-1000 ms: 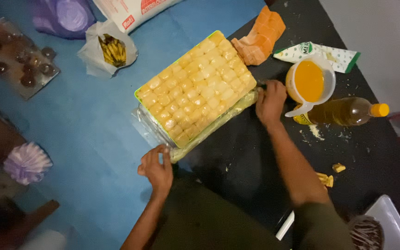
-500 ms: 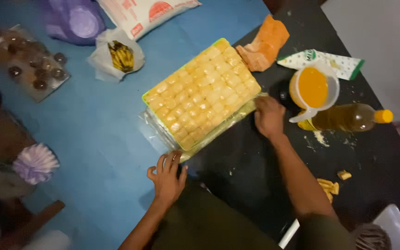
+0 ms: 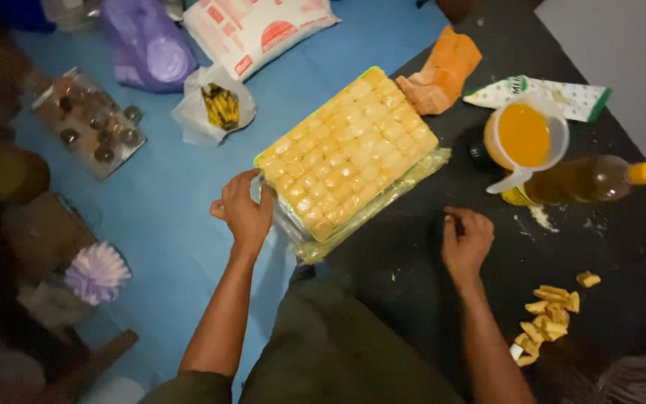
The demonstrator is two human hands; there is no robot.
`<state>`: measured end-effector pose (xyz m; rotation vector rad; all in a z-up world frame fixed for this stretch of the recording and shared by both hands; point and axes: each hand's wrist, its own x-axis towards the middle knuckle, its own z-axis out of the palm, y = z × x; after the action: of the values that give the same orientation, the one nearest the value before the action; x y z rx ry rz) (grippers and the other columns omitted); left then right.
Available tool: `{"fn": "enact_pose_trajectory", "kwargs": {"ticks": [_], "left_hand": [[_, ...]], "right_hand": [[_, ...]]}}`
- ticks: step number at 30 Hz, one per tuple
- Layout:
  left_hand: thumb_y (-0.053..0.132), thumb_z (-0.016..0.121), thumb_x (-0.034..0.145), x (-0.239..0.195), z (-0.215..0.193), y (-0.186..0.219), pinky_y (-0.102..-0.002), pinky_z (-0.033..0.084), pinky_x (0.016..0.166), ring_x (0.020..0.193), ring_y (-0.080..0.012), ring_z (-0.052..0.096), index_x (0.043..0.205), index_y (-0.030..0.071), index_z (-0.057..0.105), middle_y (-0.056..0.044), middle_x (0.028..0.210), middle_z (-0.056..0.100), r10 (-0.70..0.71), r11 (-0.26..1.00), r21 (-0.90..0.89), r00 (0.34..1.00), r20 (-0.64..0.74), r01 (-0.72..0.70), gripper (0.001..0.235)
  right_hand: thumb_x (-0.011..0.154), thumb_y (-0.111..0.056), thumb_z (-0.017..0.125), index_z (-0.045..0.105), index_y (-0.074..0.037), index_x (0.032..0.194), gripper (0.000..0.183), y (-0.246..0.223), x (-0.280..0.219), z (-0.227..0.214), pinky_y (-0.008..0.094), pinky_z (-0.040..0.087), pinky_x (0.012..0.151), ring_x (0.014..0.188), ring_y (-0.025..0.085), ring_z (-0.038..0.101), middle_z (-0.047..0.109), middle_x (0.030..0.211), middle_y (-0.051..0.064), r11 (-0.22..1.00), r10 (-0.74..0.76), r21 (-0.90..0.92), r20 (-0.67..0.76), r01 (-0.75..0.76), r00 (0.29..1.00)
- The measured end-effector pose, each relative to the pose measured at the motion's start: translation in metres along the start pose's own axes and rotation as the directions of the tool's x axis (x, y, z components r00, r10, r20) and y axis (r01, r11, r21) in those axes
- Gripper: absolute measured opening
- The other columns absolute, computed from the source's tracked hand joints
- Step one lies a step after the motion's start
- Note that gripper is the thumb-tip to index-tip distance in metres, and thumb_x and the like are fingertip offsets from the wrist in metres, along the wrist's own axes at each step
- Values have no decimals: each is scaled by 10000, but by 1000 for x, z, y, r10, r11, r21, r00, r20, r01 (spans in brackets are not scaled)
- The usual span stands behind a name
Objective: The person flattens small dough pieces with a rolling pin, spreads a dark filling on them, and folds them into rectangular pastries. The finished pastries are placed on a metal tray.
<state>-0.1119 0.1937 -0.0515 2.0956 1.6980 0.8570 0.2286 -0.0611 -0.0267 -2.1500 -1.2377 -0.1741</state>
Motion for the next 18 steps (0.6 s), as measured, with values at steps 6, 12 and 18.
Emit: {"fn": "enact_pose_trajectory", "kwargs": {"ticks": [6,12,18], "left_hand": [[264,738,935,42,34,46,-479,227,930,1158,-231,611,1205,233,701,23,1185,681,147,975,-173,988,48,-137,274],[330,727,904,66,58,113,-456,248,909,1158,-222,612,1182,279,704,66,1208,679,228,949,-266,953,201,-171,283],[337,731,905,83,83,137,-431,273,897,1179,-201,614,1201,318,699,102,1224,674,270,931,-321,921,281,-175,298]], "right_hand": [[932,-109,773,790,-148,1031,107,-5,-12,-8,505,486,970,1006,374,694,767,1015,87,982,186,-53,34,-184,982],[899,-252,819,799,-190,1072,184,17,35,42,399,491,950,985,295,694,759,1016,36,966,241,-133,151,-222,959],[871,-276,803,729,-96,1186,370,52,99,99,431,448,955,992,339,641,687,1027,109,981,182,-109,222,-161,958]]}}
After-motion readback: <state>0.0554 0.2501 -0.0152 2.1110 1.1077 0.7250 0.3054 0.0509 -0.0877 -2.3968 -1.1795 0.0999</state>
